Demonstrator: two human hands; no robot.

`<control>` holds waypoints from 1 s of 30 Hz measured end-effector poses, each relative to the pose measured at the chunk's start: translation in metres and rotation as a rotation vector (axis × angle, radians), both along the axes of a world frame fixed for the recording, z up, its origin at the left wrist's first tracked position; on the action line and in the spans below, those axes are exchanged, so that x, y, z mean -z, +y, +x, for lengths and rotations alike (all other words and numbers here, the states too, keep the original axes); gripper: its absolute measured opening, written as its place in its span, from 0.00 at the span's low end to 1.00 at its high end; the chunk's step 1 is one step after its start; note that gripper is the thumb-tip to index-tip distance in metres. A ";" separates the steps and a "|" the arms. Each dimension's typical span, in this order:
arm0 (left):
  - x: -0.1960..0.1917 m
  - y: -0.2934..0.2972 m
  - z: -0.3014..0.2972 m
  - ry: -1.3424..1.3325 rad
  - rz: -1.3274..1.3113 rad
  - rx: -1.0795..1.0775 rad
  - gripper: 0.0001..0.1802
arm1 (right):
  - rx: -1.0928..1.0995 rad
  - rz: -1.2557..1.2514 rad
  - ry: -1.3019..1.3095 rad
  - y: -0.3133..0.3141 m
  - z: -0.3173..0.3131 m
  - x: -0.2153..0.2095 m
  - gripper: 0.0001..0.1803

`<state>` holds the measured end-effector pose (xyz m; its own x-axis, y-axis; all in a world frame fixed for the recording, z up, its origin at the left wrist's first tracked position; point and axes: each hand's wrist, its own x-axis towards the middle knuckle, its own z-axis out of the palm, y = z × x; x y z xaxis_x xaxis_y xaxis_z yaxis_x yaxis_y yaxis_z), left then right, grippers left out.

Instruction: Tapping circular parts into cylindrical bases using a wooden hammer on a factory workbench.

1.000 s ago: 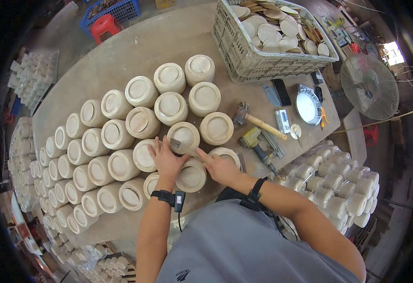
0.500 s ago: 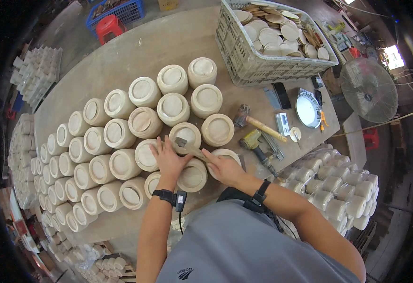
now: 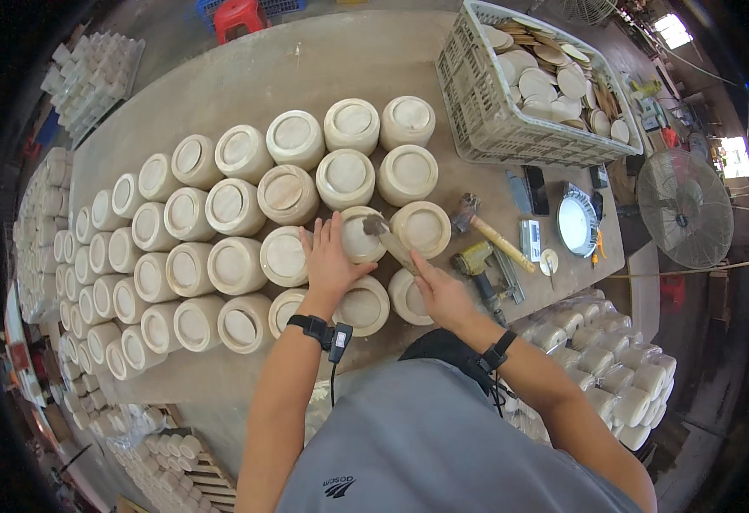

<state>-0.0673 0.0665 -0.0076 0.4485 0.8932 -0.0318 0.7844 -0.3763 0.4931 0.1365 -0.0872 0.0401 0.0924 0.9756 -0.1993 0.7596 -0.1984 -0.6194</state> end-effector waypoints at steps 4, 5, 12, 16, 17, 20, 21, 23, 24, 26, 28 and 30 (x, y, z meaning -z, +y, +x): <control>-0.005 -0.001 0.001 0.013 -0.020 -0.010 0.70 | -0.040 0.151 0.023 -0.004 0.003 0.001 0.35; -0.004 -0.001 0.000 0.013 -0.018 -0.013 0.70 | -0.055 0.104 0.007 -0.001 0.004 0.007 0.34; -0.001 0.000 0.001 0.024 -0.033 -0.010 0.70 | -0.040 0.084 0.015 -0.001 0.002 -0.005 0.35; -0.009 0.000 0.001 0.050 -0.071 -0.013 0.70 | -0.039 0.154 -0.001 -0.013 0.004 0.012 0.34; -0.007 0.001 0.001 0.051 -0.063 -0.021 0.70 | -0.036 0.027 -0.053 -0.007 0.003 0.015 0.34; -0.002 0.001 0.003 0.038 -0.054 -0.016 0.71 | -0.036 0.138 -0.022 -0.002 0.000 0.010 0.35; -0.001 0.000 0.002 0.041 -0.060 -0.021 0.71 | -0.041 0.132 -0.018 -0.002 -0.004 0.004 0.35; -0.003 0.000 0.002 0.054 -0.066 -0.019 0.71 | -0.012 0.272 0.038 0.003 -0.008 -0.006 0.35; -0.004 0.001 0.003 0.058 -0.051 -0.020 0.71 | -0.009 0.271 0.036 0.001 -0.006 0.000 0.35; -0.005 -0.003 0.003 0.061 -0.057 -0.026 0.70 | 0.012 -0.046 -0.062 0.005 -0.003 0.015 0.34; -0.002 0.004 0.003 0.064 -0.058 -0.041 0.70 | 0.015 -0.019 -0.035 0.009 -0.003 0.015 0.34; 0.001 0.000 0.002 0.016 -0.043 -0.023 0.70 | -0.008 0.198 0.001 0.011 -0.009 0.007 0.34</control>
<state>-0.0655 0.0663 -0.0087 0.4267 0.9011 -0.0775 0.8005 -0.3365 0.4960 0.1276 -0.0761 0.0336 0.0840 0.9965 -0.0034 0.7602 -0.0663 -0.6463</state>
